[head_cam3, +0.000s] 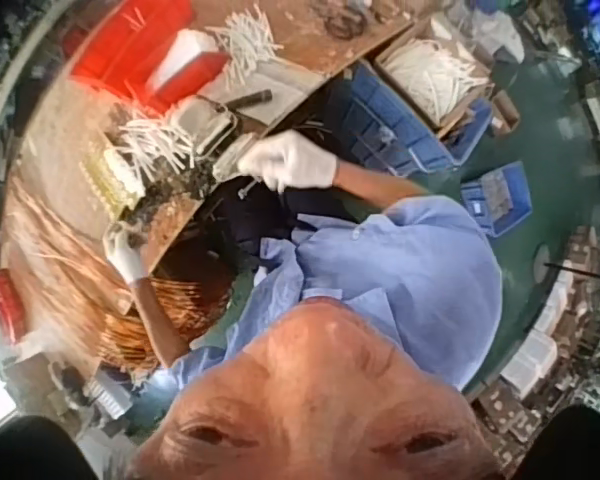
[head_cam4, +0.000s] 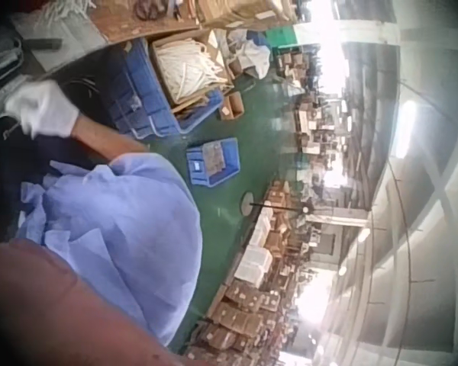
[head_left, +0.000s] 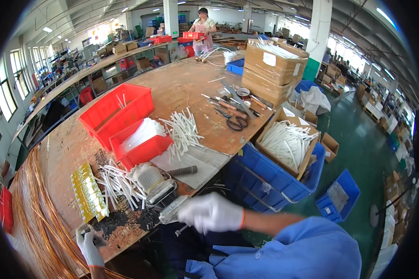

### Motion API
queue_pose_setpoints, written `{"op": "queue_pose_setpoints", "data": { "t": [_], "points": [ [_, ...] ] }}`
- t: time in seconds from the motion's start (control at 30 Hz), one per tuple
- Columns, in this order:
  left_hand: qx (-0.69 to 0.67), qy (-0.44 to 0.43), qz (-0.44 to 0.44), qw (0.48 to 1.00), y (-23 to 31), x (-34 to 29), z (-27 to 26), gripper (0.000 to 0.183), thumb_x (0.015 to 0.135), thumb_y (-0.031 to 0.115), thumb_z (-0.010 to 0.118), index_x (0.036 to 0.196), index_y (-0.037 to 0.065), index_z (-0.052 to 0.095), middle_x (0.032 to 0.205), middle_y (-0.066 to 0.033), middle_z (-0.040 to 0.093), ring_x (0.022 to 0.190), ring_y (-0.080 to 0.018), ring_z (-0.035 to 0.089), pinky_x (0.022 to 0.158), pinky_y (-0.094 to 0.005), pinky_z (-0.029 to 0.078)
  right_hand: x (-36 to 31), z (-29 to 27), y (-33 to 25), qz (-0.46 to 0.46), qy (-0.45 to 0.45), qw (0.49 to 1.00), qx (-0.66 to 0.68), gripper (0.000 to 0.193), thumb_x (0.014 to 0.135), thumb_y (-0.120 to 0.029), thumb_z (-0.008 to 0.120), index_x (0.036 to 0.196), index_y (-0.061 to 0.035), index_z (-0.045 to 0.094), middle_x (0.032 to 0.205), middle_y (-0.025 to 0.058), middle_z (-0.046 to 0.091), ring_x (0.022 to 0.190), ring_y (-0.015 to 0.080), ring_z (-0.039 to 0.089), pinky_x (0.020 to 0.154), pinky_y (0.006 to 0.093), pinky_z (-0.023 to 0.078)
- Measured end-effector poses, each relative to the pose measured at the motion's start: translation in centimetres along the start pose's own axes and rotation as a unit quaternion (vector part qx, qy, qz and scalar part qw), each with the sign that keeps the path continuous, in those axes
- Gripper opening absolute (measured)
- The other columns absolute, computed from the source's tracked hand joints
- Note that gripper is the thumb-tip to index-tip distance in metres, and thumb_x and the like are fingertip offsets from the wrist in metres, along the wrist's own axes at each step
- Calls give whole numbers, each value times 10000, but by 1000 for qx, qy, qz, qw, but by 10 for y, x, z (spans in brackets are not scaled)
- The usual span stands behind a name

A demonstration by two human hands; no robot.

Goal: Assembling small electrical transformers or coils at a workbench.

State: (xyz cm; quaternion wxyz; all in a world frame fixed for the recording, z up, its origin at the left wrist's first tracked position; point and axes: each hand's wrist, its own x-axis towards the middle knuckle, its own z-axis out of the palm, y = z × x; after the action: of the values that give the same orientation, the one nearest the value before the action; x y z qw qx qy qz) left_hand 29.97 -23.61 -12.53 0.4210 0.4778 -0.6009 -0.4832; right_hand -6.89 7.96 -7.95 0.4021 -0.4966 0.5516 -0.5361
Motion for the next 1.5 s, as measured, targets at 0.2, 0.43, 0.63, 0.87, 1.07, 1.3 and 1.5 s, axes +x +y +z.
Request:
{"op": "queue_pose_setpoints", "data": {
  "t": [0.2, 0.43, 0.63, 0.87, 1.07, 1.3, 1.5],
  "points": [
    [-404, -167, -191, 879, 67, -64, 76, 485, 941, 79, 610, 1425, 57, 635, 1043, -100, 698, 1012, -323, 735, 834, -490, 663, -18, 81, 115, 243, 112, 938, 218, 265, 1121, -221, 661, 1257, 4, 628, 940, 53, 719, 638, 117, 677, 627, 302, 623],
    [-387, -267, -56, 881, 127, -90, 154, 738, 947, -6, 759, 1617, -45, 454, 1143, -114, 687, 1194, -349, 743, 997, -557, 671, -26, 81, 71, -51, 317, 947, 11, 722, 1017, 38, 657, 1690, 3, 397, 1456, 150, 659, 1064, 152, 713, 905, 357, 657],
    [-206, -284, 39, 936, 135, -92, 171, 722, 941, 77, 859, 1534, -114, 493, 1136, -187, 742, 1058, -280, 793, 931, -455, 692, -29, 137, 82, -57, 219, 973, -47, 457, 996, -120, 794, 1421, 6, 683, 1372, 182, 742, 820, 156, 723, 798, 315, 602],
    [-376, -330, -121, 857, 138, -90, 181, 480, 1113, 284, 704, 1454, -30, 577, 1170, -108, 716, 1187, -304, 729, 1025, -537, 645, -13, 132, 115, 58, 137, 896, 419, 626, 1098, -202, 751, 1633, -5, 492, 1408, 88, 663, 1147, 151, 665, 1041, 349, 573],
    [-370, -343, -35, 863, 137, -85, 187, 571, 1049, 177, 784, 1557, 22, 574, 1317, -108, 711, 1238, -286, 715, 1134, -560, 574, -1, 133, 110, -13, 49, 798, 601, 483, 1137, -292, 685, 1530, -27, 597, 1303, 77, 703, 1167, 214, 691, 1068, 450, 572],
    [-110, -309, 82, 941, 138, -88, 193, 678, 998, 257, 861, 1531, -60, 585, 1220, -114, 759, 1082, -179, 739, 1005, -344, 588, -6, 130, 120, -1, 30, 686, 727, 493, 1144, -356, 641, 1530, -51, 599, 1357, 110, 718, 1205, 250, 717, 1086, 550, 590],
    [19, -274, 96, 957, 129, -87, 207, 536, 998, 3, 744, 1503, -53, 575, 1257, -136, 772, 1137, -166, 747, 1009, -329, 608, -12, 104, 152, 40, 159, 733, 660, 442, 1130, -262, 687, 1520, -79, 587, 1242, 61, 726, 1042, 192, 726, 921, 481, 654]
  ]
}}
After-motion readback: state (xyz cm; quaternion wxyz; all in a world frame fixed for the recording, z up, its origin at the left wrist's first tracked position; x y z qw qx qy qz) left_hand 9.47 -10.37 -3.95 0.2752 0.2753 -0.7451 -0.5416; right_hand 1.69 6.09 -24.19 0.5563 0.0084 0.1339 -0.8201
